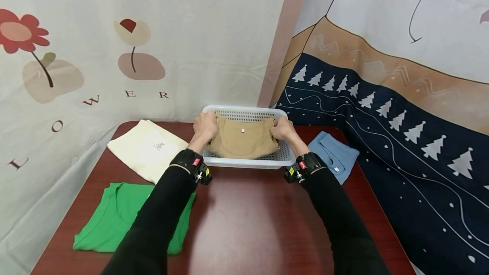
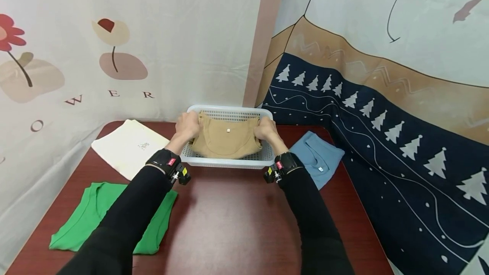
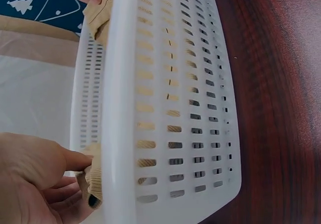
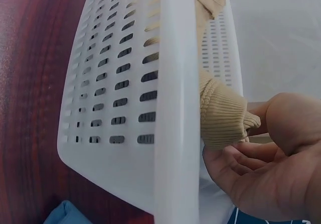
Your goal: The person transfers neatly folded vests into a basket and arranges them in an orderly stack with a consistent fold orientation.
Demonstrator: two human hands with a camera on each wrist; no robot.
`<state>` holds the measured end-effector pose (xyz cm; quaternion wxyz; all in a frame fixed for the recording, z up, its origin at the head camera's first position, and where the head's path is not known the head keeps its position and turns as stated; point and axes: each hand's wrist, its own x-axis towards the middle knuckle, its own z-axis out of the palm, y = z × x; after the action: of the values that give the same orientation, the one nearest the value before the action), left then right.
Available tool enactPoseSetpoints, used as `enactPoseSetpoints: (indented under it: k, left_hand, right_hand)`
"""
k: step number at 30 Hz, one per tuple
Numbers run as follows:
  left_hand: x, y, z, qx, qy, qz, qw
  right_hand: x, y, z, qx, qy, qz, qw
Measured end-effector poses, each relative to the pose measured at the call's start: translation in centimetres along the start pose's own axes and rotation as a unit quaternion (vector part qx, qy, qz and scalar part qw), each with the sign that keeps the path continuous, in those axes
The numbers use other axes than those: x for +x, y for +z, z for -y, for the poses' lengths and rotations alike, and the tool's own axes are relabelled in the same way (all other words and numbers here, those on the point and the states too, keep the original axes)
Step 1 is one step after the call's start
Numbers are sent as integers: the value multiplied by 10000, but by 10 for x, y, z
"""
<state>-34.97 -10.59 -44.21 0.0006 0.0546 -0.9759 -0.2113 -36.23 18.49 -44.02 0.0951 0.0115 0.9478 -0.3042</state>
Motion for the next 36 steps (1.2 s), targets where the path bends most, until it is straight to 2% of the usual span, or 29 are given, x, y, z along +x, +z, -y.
enactPoseSetpoints:
  k: [8,14,18,21,27,33,36]
  left_hand:
    - [-1,11,-3,-65,46,47,10000]
    - [3,19,-1,-138,55,255,9996]
    - [-5,19,-4,-212,149,426,9988]
    - [-6,21,-3,-186,217,557,9980]
    - [-1,29,2,-45,380,699,9968]
    - [-6,31,3,-22,413,582,9975]
    - [-9,31,1,6,402,577,9975]
  right_hand:
    - [2,9,2,-119,-108,36,9999]
    - [1,12,4,-400,-71,304,9987]
    - [28,25,-16,-575,-158,406,9974]
    - [44,34,-28,-747,-262,348,9963]
    - [49,42,-29,-1164,-255,363,9922]
    - [49,46,-26,-1735,-233,387,9838]
    - [45,46,-22,-1830,-176,329,9824]
